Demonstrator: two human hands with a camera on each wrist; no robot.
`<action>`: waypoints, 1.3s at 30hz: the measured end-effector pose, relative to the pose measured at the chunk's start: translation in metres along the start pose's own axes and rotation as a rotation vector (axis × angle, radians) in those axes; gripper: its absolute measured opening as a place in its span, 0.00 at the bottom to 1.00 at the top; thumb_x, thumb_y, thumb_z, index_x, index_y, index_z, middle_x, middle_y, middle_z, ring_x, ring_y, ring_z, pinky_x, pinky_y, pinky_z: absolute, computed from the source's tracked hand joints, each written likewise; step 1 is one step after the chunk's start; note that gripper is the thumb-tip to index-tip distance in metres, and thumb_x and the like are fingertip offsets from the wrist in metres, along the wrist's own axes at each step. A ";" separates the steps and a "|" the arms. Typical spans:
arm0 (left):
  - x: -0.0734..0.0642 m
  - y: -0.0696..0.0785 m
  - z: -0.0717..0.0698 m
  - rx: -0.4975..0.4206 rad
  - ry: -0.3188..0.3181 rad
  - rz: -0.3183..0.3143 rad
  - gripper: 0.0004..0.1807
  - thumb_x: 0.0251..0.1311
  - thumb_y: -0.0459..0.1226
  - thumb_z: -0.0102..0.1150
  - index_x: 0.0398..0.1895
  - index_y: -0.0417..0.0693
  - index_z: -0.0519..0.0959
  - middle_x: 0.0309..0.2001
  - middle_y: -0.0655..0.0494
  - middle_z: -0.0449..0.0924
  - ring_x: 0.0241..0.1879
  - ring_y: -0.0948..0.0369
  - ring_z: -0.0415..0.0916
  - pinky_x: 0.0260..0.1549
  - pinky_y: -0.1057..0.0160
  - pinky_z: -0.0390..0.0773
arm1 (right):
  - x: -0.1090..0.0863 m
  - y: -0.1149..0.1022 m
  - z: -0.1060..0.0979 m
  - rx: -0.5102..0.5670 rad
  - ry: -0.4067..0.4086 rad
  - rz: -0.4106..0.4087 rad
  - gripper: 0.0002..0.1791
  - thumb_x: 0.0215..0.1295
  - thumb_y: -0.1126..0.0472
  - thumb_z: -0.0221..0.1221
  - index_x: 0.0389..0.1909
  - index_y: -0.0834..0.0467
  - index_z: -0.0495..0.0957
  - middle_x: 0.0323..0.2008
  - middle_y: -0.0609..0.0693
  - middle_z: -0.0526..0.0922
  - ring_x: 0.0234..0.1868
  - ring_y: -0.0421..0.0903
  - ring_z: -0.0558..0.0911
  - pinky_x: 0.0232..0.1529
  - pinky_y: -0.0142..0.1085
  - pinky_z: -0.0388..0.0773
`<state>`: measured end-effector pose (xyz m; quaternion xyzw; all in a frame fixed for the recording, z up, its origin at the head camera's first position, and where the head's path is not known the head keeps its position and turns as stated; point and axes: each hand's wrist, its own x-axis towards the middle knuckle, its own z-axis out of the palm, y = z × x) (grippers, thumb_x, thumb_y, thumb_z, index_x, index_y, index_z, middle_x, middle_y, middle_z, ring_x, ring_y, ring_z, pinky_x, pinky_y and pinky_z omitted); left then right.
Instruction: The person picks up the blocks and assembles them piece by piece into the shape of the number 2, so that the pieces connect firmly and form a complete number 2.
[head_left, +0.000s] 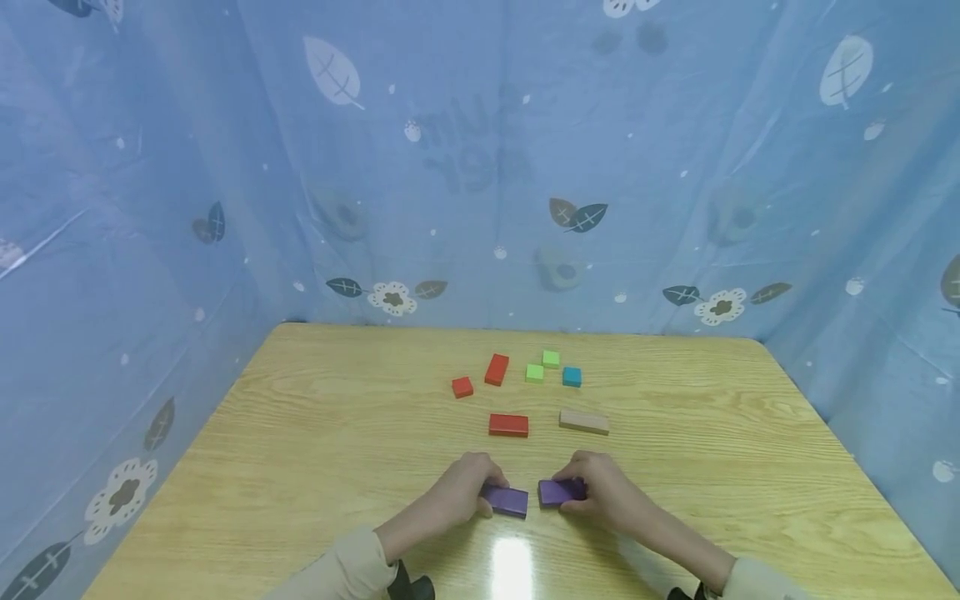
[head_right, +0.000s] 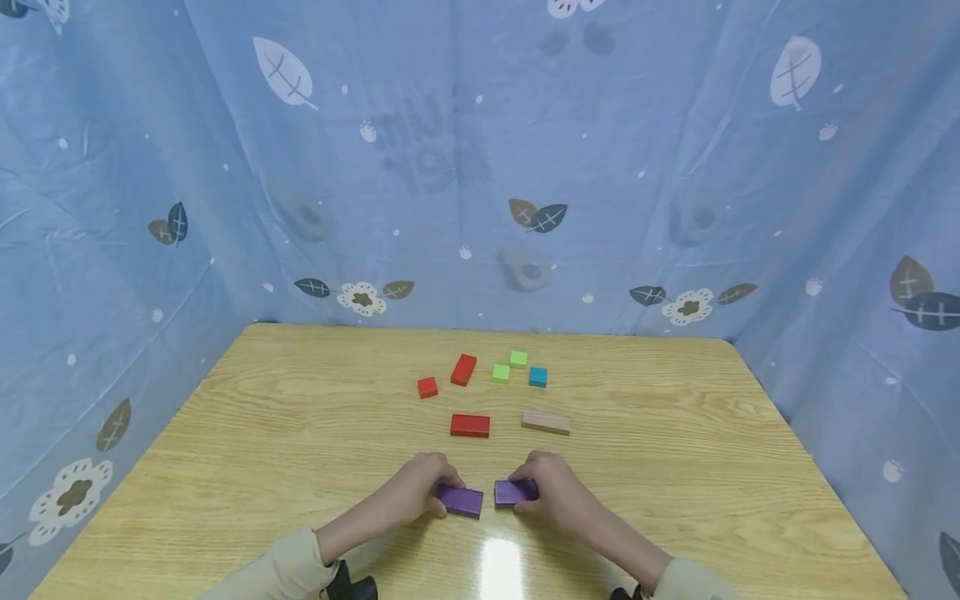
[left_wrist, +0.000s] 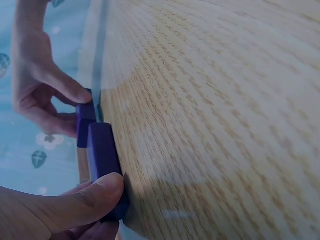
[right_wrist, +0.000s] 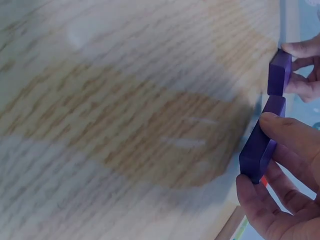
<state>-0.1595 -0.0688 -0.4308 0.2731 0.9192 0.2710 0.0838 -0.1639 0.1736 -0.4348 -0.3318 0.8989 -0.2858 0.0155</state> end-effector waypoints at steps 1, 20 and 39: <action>-0.001 0.000 0.000 -0.003 0.002 -0.002 0.18 0.38 0.29 0.73 0.38 0.42 0.85 0.35 0.57 0.82 0.38 0.62 0.76 0.44 0.63 0.77 | 0.000 0.000 0.002 0.000 -0.005 -0.004 0.13 0.45 0.67 0.73 0.34 0.65 0.85 0.29 0.47 0.81 0.29 0.34 0.73 0.26 0.26 0.72; 0.001 0.000 -0.003 0.002 0.003 0.041 0.17 0.36 0.29 0.74 0.35 0.44 0.86 0.32 0.59 0.82 0.35 0.65 0.75 0.42 0.65 0.76 | 0.008 -0.005 0.008 -0.014 -0.019 0.028 0.15 0.41 0.64 0.75 0.33 0.64 0.86 0.29 0.49 0.85 0.29 0.35 0.77 0.27 0.26 0.73; 0.005 -0.011 -0.005 -0.001 -0.082 0.072 0.23 0.38 0.32 0.75 0.43 0.44 0.84 0.35 0.63 0.81 0.35 0.70 0.70 0.40 0.71 0.71 | 0.009 -0.001 0.009 -0.069 -0.018 -0.002 0.15 0.42 0.62 0.75 0.33 0.63 0.85 0.30 0.50 0.85 0.31 0.38 0.81 0.31 0.28 0.77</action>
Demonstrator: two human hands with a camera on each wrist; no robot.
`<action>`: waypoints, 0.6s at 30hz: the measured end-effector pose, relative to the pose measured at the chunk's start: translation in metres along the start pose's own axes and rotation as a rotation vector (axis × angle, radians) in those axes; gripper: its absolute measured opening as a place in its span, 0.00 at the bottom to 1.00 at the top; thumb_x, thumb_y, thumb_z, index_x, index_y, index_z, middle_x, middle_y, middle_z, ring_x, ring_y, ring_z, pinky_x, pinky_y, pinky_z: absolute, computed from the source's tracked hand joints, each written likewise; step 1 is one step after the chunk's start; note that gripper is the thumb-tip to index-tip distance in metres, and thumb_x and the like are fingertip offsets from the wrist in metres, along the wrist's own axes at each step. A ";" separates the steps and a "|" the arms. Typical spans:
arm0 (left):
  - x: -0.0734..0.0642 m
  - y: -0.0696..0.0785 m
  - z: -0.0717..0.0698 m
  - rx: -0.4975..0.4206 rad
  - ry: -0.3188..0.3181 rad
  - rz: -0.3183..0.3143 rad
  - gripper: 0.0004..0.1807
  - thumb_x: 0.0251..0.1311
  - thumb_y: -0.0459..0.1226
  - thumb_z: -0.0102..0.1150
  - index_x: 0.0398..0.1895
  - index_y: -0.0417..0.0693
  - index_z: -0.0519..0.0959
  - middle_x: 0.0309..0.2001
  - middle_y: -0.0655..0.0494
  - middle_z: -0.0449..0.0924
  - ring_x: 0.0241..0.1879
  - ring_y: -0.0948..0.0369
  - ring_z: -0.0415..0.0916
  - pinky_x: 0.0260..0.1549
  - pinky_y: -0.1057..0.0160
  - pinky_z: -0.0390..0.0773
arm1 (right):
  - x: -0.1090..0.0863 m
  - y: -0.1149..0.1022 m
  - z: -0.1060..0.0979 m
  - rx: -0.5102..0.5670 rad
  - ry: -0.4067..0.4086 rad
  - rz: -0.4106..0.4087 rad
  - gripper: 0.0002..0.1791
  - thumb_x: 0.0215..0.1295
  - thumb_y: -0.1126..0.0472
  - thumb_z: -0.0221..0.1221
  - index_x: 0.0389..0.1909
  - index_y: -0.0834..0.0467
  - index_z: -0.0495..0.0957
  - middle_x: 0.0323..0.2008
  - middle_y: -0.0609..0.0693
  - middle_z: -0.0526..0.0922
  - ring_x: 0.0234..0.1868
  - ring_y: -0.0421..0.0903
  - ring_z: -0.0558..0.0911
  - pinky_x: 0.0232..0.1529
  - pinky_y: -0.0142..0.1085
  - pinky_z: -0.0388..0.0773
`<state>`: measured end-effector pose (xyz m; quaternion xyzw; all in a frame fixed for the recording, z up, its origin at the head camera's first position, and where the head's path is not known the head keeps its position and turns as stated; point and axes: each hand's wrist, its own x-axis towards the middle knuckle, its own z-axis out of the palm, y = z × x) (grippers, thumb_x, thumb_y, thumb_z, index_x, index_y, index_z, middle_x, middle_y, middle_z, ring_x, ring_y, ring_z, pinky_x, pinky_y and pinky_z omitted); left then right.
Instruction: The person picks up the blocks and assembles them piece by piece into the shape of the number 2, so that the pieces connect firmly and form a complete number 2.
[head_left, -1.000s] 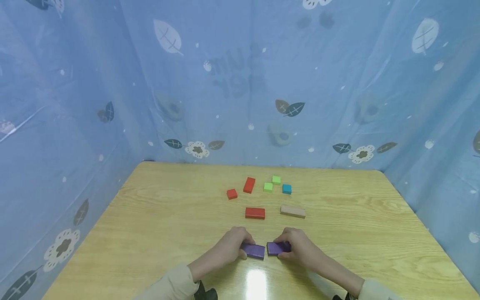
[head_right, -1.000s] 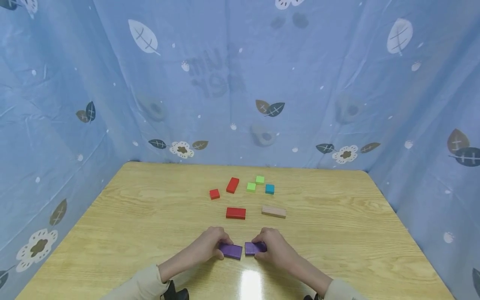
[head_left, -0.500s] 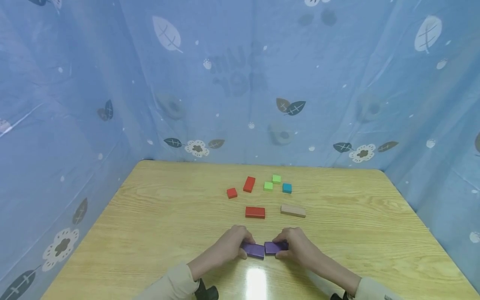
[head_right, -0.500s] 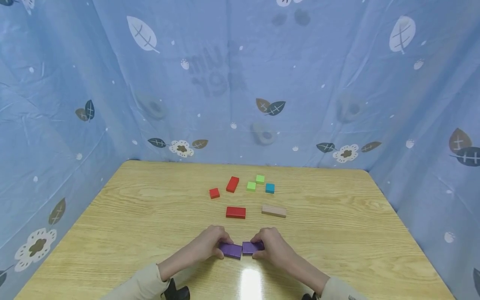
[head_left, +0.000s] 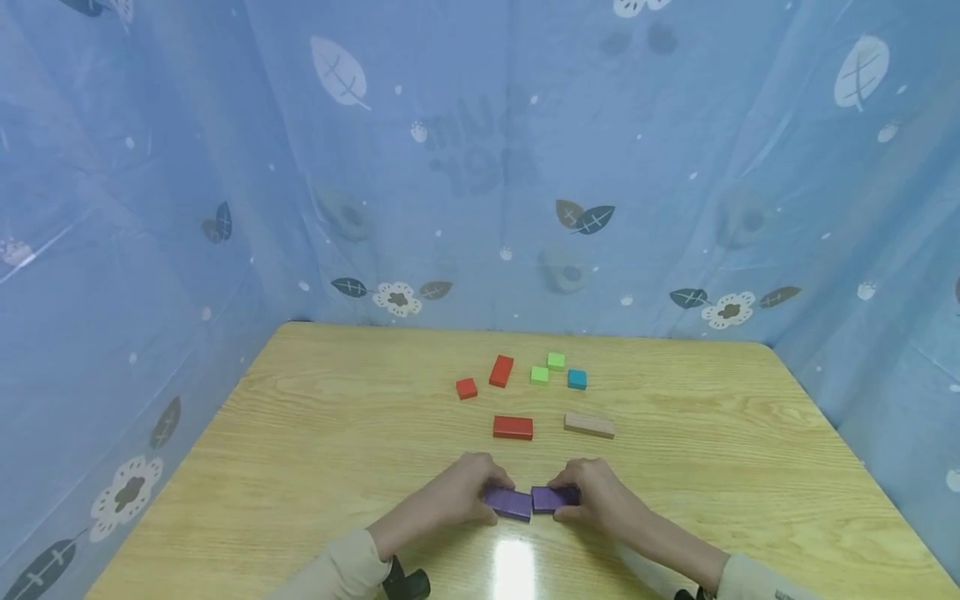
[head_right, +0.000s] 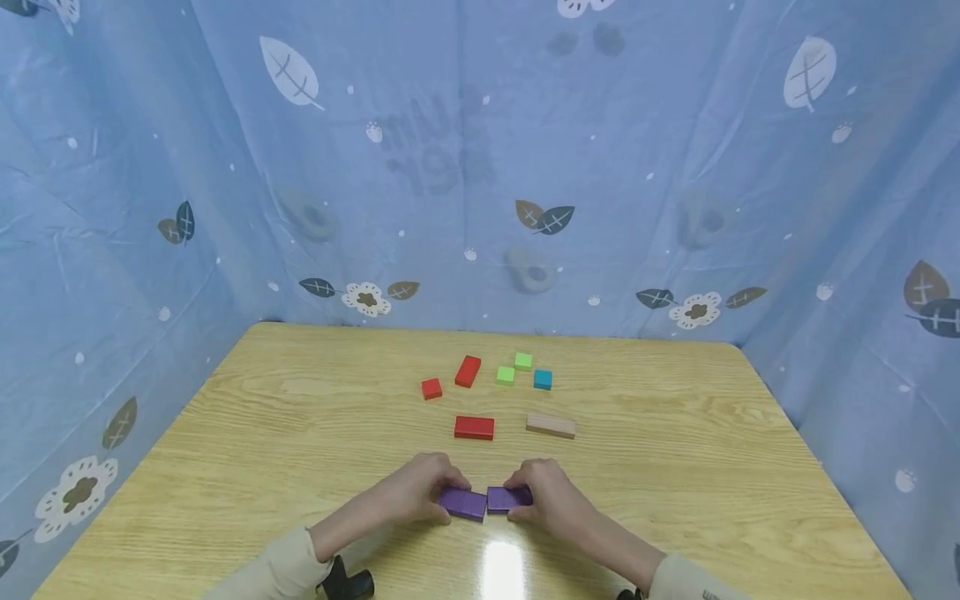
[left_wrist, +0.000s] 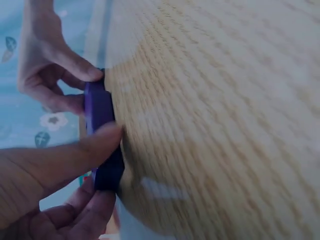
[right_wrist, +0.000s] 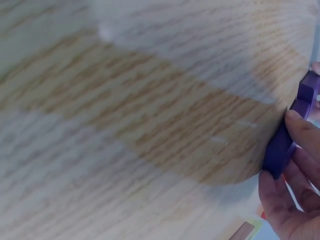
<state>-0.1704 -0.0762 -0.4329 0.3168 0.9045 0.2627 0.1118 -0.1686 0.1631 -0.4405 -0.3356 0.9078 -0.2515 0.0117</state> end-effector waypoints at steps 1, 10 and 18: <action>0.000 0.000 0.000 0.003 -0.005 0.000 0.24 0.37 0.33 0.76 0.44 0.44 0.84 0.36 0.63 0.81 0.35 0.70 0.70 0.40 0.71 0.72 | 0.000 0.000 0.000 0.001 -0.003 0.005 0.15 0.43 0.62 0.75 0.34 0.63 0.85 0.30 0.50 0.85 0.31 0.38 0.81 0.31 0.28 0.77; 0.007 -0.007 -0.014 -0.148 0.014 -0.026 0.28 0.46 0.43 0.74 0.51 0.41 0.80 0.47 0.55 0.81 0.44 0.61 0.78 0.46 0.68 0.77 | -0.001 0.000 0.000 0.008 -0.011 -0.016 0.16 0.42 0.62 0.75 0.34 0.63 0.85 0.30 0.51 0.85 0.31 0.39 0.82 0.30 0.27 0.77; 0.031 -0.031 -0.030 -0.333 0.167 0.030 0.15 0.57 0.33 0.66 0.48 0.38 0.81 0.46 0.49 0.82 0.45 0.54 0.80 0.45 0.65 0.79 | 0.001 0.001 -0.001 0.001 -0.015 -0.022 0.16 0.42 0.63 0.75 0.33 0.64 0.85 0.31 0.51 0.85 0.32 0.41 0.82 0.31 0.27 0.78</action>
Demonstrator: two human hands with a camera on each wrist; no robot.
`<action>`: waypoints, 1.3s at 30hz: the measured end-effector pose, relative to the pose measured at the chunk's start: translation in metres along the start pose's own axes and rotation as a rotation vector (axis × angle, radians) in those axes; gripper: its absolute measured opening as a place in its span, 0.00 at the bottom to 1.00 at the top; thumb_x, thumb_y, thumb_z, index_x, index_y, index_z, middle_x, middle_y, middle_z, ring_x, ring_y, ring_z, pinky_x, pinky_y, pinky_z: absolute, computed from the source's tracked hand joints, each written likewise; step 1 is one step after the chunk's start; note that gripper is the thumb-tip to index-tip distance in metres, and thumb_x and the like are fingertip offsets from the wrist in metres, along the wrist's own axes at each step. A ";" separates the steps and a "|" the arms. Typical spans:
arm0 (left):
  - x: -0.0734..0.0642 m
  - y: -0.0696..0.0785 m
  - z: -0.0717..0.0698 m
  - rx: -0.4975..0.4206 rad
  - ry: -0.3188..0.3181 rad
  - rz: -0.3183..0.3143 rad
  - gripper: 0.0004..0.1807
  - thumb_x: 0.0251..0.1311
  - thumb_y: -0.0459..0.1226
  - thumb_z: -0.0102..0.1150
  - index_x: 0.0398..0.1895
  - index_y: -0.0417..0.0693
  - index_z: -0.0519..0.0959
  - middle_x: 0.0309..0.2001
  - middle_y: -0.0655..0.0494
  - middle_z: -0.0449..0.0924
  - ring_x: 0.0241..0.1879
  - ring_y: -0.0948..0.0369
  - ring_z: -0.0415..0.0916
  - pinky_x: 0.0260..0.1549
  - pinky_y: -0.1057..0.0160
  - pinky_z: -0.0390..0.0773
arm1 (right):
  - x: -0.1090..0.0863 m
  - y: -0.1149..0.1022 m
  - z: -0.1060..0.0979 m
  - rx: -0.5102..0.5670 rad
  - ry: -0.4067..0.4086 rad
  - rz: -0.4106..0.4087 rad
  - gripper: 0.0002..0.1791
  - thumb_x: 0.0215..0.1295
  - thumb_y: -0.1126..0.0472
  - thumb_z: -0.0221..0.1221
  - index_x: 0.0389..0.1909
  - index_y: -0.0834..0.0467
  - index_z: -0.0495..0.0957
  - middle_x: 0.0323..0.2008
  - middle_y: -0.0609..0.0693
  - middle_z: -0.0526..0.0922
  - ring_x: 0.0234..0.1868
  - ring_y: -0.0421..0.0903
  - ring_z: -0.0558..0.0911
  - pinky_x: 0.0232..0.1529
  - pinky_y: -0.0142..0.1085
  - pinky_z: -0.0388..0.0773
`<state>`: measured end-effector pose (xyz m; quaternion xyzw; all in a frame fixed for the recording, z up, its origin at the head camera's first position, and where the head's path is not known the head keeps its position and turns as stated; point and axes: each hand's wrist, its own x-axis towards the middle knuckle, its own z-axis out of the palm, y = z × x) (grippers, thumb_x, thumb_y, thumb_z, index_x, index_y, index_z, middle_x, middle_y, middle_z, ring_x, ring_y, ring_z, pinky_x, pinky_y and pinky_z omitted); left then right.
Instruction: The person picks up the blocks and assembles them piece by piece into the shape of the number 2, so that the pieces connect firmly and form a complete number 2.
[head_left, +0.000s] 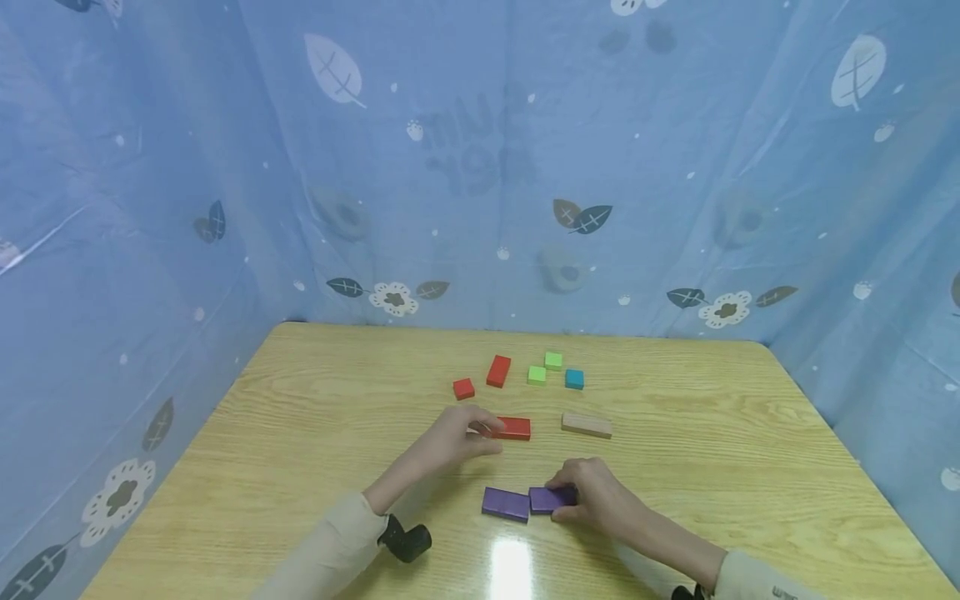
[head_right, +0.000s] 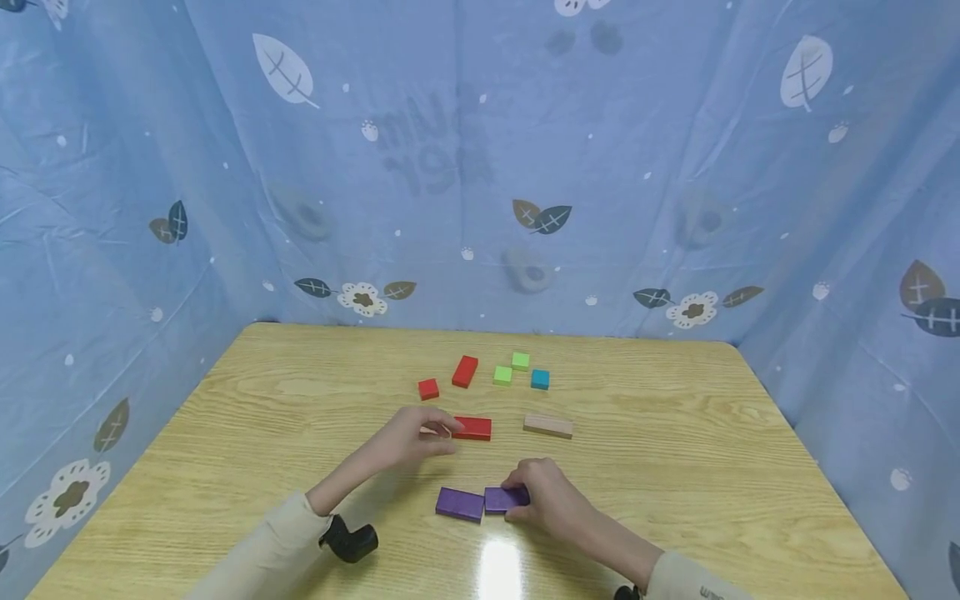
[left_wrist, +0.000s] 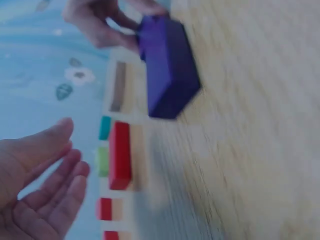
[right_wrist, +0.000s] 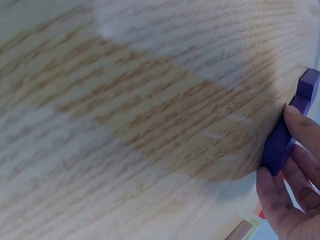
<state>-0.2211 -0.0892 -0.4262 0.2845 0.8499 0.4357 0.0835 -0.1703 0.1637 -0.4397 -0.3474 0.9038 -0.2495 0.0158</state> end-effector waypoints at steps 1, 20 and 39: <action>0.004 -0.002 0.000 0.001 0.008 0.012 0.15 0.56 0.32 0.66 0.47 0.38 0.81 0.46 0.49 0.82 0.46 0.54 0.79 0.46 0.63 0.79 | 0.000 0.000 0.000 0.000 0.001 0.000 0.16 0.42 0.63 0.75 0.33 0.64 0.85 0.31 0.51 0.85 0.32 0.41 0.83 0.32 0.28 0.78; 0.042 -0.011 0.020 0.441 0.010 -0.024 0.17 0.53 0.36 0.70 0.46 0.41 0.82 0.45 0.52 0.83 0.49 0.56 0.77 0.51 0.61 0.75 | 0.001 0.000 -0.001 0.011 -0.013 0.016 0.16 0.42 0.64 0.75 0.34 0.64 0.85 0.31 0.50 0.85 0.32 0.40 0.82 0.33 0.28 0.79; 0.041 0.006 0.024 0.333 0.124 -0.173 0.15 0.49 0.45 0.72 0.33 0.43 0.83 0.35 0.53 0.84 0.28 0.65 0.80 0.32 0.68 0.79 | 0.001 -0.001 0.000 0.010 -0.009 0.027 0.15 0.42 0.64 0.75 0.33 0.64 0.86 0.30 0.50 0.85 0.32 0.38 0.81 0.32 0.27 0.78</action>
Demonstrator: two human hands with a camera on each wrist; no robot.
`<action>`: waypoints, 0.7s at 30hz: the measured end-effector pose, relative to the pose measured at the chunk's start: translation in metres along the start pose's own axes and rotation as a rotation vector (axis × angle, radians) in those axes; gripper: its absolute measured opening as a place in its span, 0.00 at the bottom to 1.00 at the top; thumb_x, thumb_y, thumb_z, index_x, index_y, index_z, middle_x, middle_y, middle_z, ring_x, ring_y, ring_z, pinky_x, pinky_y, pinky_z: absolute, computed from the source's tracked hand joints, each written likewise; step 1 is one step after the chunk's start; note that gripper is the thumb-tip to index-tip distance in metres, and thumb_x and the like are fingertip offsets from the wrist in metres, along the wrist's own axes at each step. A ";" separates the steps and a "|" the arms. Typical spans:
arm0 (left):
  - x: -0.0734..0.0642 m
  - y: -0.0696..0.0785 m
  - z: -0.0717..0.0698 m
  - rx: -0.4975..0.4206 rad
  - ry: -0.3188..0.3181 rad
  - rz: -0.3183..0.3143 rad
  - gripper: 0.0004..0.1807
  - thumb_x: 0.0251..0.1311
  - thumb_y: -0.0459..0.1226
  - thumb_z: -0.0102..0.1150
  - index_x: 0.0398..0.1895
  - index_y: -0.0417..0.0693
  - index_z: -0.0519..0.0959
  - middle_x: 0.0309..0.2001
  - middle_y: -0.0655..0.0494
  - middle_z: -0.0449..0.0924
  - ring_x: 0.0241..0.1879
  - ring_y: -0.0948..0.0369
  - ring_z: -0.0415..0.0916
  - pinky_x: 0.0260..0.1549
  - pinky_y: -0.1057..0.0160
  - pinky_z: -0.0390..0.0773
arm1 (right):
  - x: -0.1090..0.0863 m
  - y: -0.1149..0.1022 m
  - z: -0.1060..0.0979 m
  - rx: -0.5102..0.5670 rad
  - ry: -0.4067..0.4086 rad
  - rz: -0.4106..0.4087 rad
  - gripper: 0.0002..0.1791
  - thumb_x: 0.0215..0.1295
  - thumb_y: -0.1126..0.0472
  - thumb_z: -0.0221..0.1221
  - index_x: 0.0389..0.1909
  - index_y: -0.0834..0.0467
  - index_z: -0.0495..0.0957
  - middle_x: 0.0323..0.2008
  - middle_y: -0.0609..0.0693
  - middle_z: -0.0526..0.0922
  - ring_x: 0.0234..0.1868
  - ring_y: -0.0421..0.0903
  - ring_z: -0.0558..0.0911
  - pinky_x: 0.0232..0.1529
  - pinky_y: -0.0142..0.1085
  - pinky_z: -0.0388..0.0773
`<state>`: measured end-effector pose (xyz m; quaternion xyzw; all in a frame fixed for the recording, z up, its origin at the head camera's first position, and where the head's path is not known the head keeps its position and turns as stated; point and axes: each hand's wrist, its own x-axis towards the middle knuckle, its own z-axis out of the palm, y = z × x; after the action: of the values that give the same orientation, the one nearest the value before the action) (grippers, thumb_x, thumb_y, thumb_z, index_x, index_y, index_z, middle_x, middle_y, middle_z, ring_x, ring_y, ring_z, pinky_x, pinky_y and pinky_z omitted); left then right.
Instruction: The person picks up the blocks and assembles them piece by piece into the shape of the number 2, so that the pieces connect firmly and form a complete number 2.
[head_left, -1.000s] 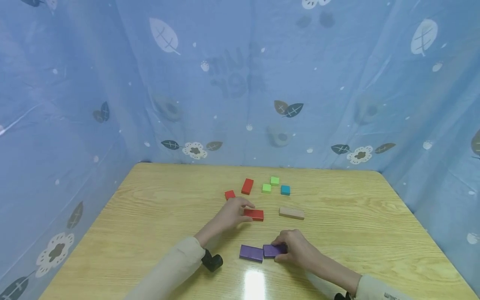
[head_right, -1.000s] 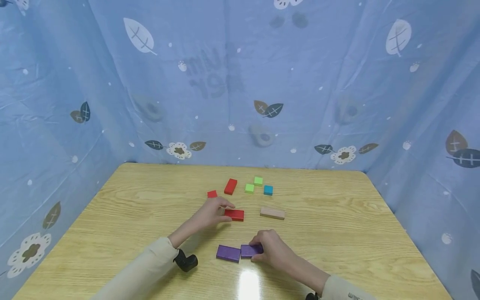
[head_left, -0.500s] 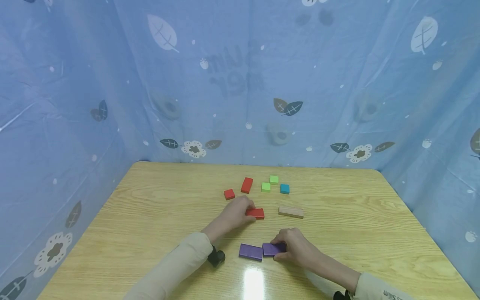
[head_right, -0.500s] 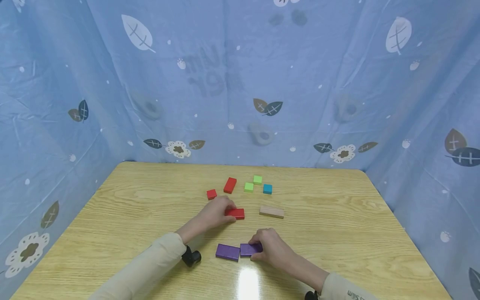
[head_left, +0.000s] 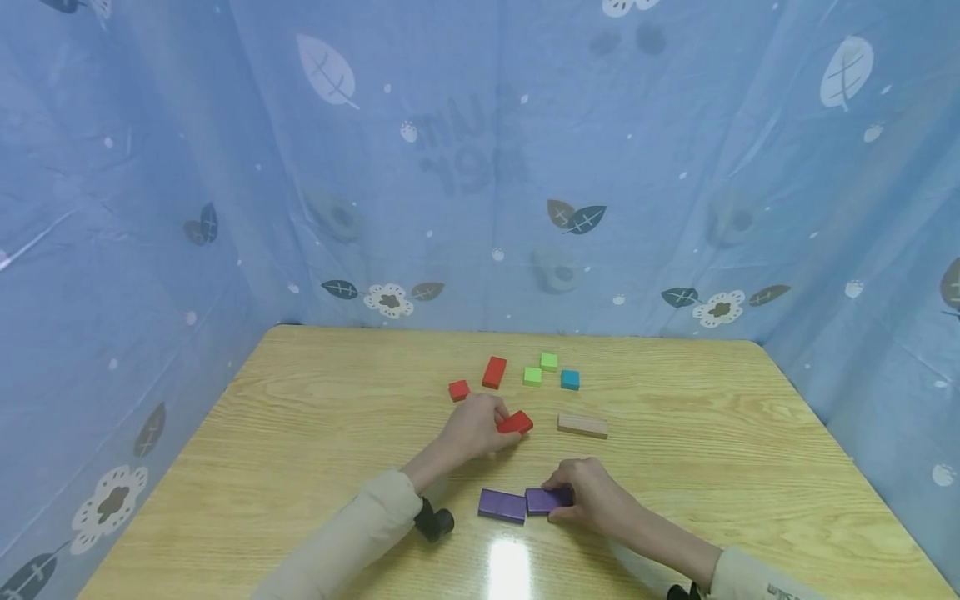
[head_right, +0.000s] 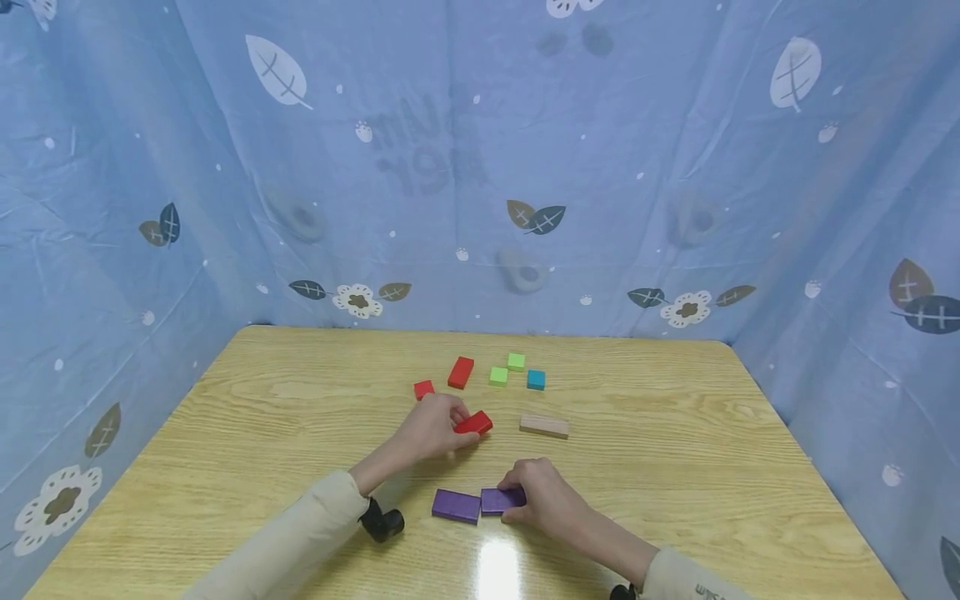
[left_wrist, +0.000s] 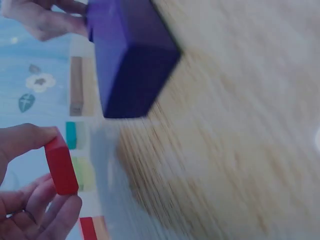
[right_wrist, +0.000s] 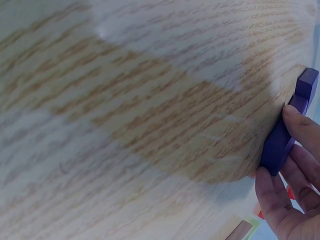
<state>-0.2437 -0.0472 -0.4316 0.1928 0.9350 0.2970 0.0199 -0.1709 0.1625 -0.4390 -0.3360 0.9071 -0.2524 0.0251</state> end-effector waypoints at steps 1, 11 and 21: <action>-0.001 0.000 0.000 -0.002 0.015 -0.006 0.15 0.48 0.45 0.73 0.31 0.44 0.83 0.34 0.54 0.84 0.30 0.64 0.80 0.32 0.67 0.79 | 0.000 0.000 0.000 0.002 0.001 -0.002 0.15 0.42 0.64 0.75 0.33 0.64 0.86 0.30 0.50 0.85 0.32 0.38 0.81 0.31 0.27 0.78; -0.013 0.007 0.000 -0.009 0.060 -0.081 0.15 0.44 0.45 0.73 0.26 0.46 0.78 0.24 0.61 0.77 0.24 0.65 0.70 0.25 0.68 0.73 | 0.000 -0.001 -0.001 0.025 0.008 -0.007 0.15 0.42 0.65 0.75 0.33 0.64 0.86 0.29 0.50 0.85 0.30 0.36 0.80 0.29 0.26 0.76; -0.027 0.009 0.005 -0.023 0.035 -0.090 0.15 0.43 0.43 0.72 0.23 0.47 0.75 0.17 0.62 0.72 0.17 0.67 0.67 0.17 0.70 0.69 | 0.000 0.000 -0.002 0.032 0.013 -0.007 0.15 0.42 0.64 0.75 0.33 0.64 0.86 0.30 0.49 0.85 0.31 0.37 0.80 0.30 0.27 0.77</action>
<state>-0.2149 -0.0474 -0.4328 0.1452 0.9395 0.3097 0.0191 -0.1707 0.1633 -0.4374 -0.3369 0.9020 -0.2691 0.0238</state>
